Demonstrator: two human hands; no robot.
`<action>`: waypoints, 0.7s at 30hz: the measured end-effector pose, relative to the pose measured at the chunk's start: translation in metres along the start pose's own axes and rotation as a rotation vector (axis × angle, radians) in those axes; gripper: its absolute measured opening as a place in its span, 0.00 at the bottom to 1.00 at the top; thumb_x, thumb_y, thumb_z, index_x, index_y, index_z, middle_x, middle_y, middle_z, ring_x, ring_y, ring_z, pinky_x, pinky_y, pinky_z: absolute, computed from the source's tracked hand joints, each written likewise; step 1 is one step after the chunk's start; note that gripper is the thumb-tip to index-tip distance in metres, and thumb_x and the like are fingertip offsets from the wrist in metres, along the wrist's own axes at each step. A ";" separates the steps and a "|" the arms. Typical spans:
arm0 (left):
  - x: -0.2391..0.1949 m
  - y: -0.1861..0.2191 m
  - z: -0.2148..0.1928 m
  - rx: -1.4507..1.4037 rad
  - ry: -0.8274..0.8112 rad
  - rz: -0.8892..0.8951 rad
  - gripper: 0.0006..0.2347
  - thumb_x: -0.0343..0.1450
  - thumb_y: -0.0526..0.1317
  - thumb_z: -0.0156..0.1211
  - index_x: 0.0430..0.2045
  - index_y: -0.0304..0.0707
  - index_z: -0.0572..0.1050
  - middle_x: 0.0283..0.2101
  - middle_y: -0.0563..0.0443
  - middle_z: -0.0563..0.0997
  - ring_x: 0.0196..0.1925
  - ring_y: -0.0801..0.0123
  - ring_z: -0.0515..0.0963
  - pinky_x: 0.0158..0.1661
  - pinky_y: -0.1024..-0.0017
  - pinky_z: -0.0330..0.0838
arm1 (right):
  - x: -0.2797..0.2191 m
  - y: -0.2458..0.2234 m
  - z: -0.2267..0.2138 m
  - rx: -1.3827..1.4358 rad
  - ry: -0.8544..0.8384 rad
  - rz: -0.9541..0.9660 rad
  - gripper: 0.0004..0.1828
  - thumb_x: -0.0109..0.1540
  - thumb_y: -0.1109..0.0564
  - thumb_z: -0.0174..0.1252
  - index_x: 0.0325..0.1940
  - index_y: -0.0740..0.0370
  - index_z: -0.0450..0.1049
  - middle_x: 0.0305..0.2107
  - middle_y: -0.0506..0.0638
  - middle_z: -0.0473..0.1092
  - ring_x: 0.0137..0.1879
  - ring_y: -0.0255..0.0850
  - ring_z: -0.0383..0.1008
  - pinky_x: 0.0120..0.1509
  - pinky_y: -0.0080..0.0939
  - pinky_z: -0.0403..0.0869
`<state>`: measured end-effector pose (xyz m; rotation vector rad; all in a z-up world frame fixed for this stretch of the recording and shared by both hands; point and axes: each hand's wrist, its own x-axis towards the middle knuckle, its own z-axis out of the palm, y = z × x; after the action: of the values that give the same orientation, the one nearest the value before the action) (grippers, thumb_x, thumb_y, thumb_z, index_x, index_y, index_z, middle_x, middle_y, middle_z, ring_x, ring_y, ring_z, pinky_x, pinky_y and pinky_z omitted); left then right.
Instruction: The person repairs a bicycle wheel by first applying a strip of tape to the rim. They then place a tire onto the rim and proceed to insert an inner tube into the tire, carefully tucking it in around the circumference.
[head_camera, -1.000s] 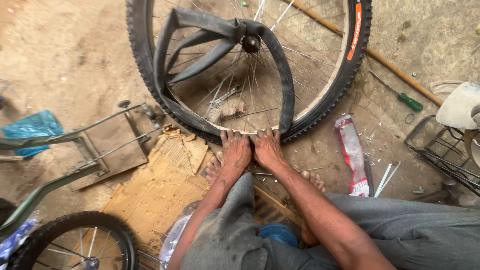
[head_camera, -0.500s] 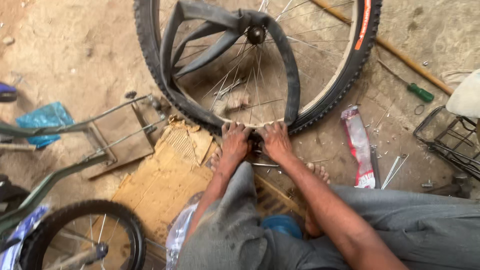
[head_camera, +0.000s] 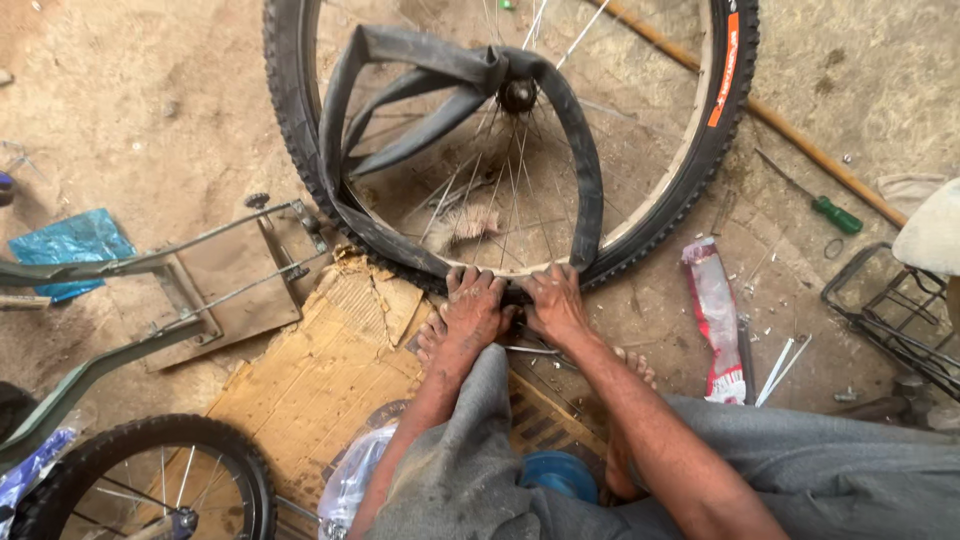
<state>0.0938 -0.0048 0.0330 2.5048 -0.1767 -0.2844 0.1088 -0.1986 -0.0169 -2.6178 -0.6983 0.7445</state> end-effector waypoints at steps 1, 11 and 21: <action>0.004 0.002 0.004 0.012 -0.037 -0.033 0.19 0.55 0.46 0.73 0.35 0.37 0.79 0.38 0.44 0.79 0.51 0.50 0.73 0.58 0.46 0.59 | 0.005 0.002 -0.003 0.010 0.016 -0.015 0.33 0.45 0.58 0.70 0.55 0.54 0.76 0.47 0.54 0.73 0.61 0.54 0.66 0.70 0.63 0.57; -0.019 -0.021 0.054 0.027 0.098 0.007 0.12 0.60 0.43 0.70 0.30 0.41 0.77 0.36 0.48 0.78 0.48 0.52 0.74 0.54 0.48 0.60 | -0.007 -0.016 -0.016 0.048 0.043 0.016 0.30 0.46 0.58 0.69 0.53 0.53 0.77 0.43 0.54 0.72 0.58 0.55 0.67 0.71 0.63 0.58; -0.016 -0.012 0.043 0.078 0.120 0.011 0.23 0.59 0.47 0.70 0.45 0.37 0.76 0.48 0.40 0.76 0.57 0.46 0.71 0.62 0.45 0.57 | -0.015 -0.006 -0.013 0.011 0.177 -0.137 0.37 0.45 0.64 0.66 0.61 0.57 0.74 0.51 0.54 0.72 0.61 0.54 0.66 0.71 0.61 0.60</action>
<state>0.0685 -0.0159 -0.0055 2.5884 -0.1563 -0.1242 0.1027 -0.2041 0.0018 -2.5562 -0.8074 0.4685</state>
